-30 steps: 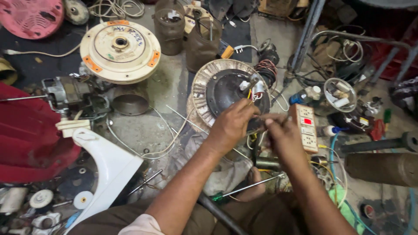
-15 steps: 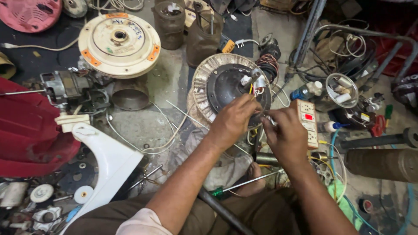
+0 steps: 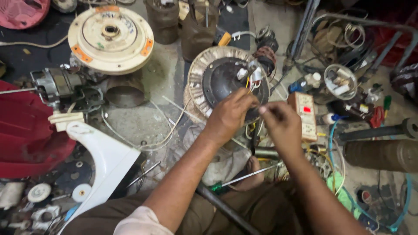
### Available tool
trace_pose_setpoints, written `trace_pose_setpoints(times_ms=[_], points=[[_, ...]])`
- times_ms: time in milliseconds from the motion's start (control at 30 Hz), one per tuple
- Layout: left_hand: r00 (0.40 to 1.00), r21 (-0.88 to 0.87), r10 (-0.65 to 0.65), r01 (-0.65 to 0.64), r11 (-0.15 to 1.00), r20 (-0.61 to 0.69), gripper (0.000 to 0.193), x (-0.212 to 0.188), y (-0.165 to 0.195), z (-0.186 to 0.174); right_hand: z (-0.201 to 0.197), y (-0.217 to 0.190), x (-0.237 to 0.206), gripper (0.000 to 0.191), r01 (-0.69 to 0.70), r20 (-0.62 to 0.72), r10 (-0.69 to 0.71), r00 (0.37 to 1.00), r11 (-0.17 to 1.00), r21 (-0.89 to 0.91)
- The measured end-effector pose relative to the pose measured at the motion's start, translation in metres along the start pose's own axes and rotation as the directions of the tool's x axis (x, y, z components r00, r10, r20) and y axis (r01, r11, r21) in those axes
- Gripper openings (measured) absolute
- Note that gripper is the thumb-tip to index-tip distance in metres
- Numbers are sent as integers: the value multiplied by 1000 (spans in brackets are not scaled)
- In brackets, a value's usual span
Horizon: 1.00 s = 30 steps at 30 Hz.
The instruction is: The person sits on the floor and works on an electric motor. They use a hammer to tap the motor housing, then use a screwdriver to adjust internal components. They connect wires to a capacitor and use pliers to secure the connections.
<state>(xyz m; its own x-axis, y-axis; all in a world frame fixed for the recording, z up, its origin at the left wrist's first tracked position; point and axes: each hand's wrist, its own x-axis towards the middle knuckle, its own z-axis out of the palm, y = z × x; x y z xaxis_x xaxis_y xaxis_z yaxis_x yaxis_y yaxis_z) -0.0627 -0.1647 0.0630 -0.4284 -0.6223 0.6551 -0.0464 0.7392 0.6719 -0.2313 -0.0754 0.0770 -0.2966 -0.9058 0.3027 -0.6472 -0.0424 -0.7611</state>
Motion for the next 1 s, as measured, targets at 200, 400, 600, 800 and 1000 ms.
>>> trace_pose_setpoints(times_ms=[200, 400, 600, 800, 1000], points=[[1000, -75, 22, -23, 997, -3, 30, -5, -7, 3, -2, 22, 7, 11, -646, 329, 588, 739, 479, 594], [998, 86, 33, -29, 996, -53, 28, -1, -12, -14, 21, 46, -52, 15, -664, 180, 706, 685, 503, 554], [973, 342, 219, -232, 911, 78, 33, -1, 4, -21, 70, 33, -114, 61, 133, 56, -121, 991, 921, -365], [986, 292, 168, -156, 944, -16, 19, 1, 25, -25, 63, 18, -146, 35, 87, 630, 132, 765, 949, -304], [989, 238, 113, -86, 968, -101, 15, -4, 34, -32, 65, 19, -144, 23, 106, 672, 41, 740, 979, -176]])
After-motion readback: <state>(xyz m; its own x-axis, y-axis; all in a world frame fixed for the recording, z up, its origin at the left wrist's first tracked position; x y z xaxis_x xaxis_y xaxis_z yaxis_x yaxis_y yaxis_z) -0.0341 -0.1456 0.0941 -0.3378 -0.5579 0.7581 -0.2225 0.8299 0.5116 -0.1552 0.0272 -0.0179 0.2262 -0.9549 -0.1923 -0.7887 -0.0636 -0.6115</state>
